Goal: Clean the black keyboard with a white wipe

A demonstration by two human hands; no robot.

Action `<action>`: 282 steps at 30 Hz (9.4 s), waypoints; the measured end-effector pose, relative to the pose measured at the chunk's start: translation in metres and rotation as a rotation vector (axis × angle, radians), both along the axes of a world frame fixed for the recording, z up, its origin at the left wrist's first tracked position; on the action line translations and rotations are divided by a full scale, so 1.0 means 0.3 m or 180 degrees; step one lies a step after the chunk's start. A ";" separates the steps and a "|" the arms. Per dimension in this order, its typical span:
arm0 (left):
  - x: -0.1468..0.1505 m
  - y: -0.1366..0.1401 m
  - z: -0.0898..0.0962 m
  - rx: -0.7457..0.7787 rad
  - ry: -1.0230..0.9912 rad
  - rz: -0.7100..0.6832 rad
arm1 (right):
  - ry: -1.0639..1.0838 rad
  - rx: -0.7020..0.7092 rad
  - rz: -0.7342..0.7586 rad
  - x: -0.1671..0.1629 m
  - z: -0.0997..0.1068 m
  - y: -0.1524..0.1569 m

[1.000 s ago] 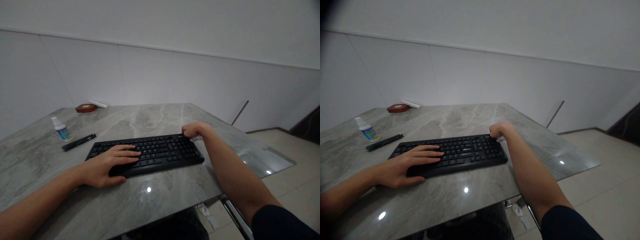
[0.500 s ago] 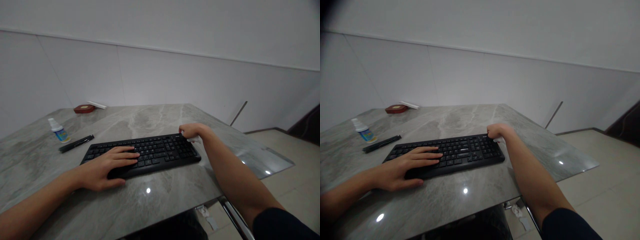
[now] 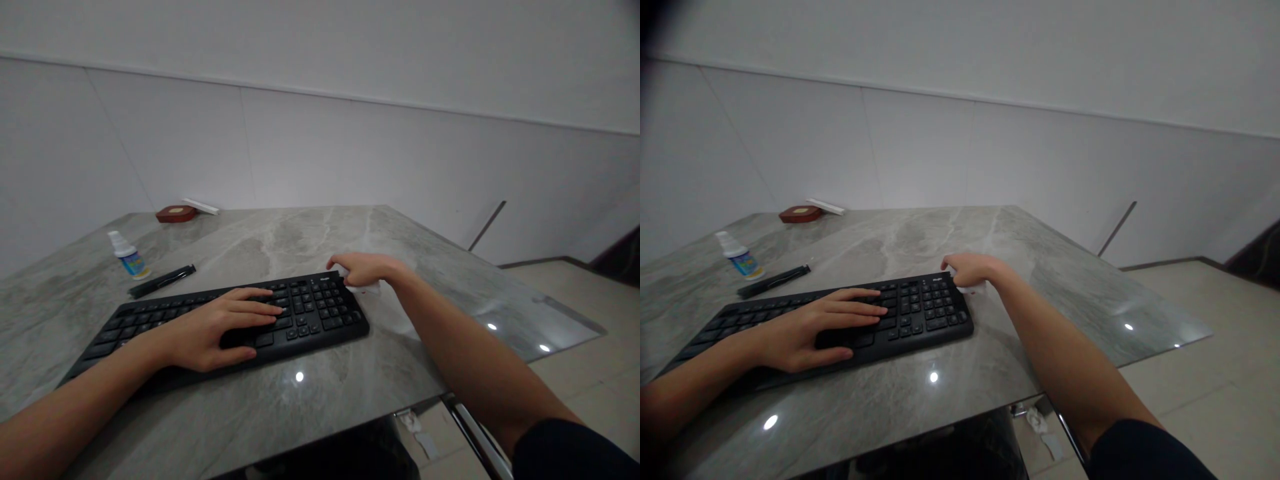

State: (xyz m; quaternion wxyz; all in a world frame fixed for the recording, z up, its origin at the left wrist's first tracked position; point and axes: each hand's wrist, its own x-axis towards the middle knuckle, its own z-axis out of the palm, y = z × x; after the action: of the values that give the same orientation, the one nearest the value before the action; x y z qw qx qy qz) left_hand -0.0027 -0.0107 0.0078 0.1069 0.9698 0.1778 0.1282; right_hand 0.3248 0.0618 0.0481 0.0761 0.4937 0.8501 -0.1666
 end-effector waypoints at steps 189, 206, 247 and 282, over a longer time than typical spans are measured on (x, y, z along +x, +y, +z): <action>0.003 0.005 0.010 -0.0069 -0.0311 -0.0120 | 0.5180 -0.2353 -0.1561 -0.167 0.015 -0.097; -0.005 0.012 0.002 -0.0051 -0.0258 -0.0120 | 0.4940 -0.1478 -0.1342 -0.205 -0.093 -0.073; 0.000 0.012 0.002 -0.0052 -0.0299 -0.0121 | 0.4541 -0.0745 0.0247 -0.246 -0.159 -0.106; 0.000 0.006 0.004 -0.0069 -0.0270 -0.0041 | 0.2033 0.1259 0.0820 0.004 -0.169 -0.138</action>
State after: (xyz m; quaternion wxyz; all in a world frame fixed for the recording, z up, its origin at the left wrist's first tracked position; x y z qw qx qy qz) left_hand -0.0027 -0.0089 0.0090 0.1256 0.9634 0.1684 0.1665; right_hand 0.3261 0.0205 -0.0027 -0.2684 0.3115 0.9017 -0.1340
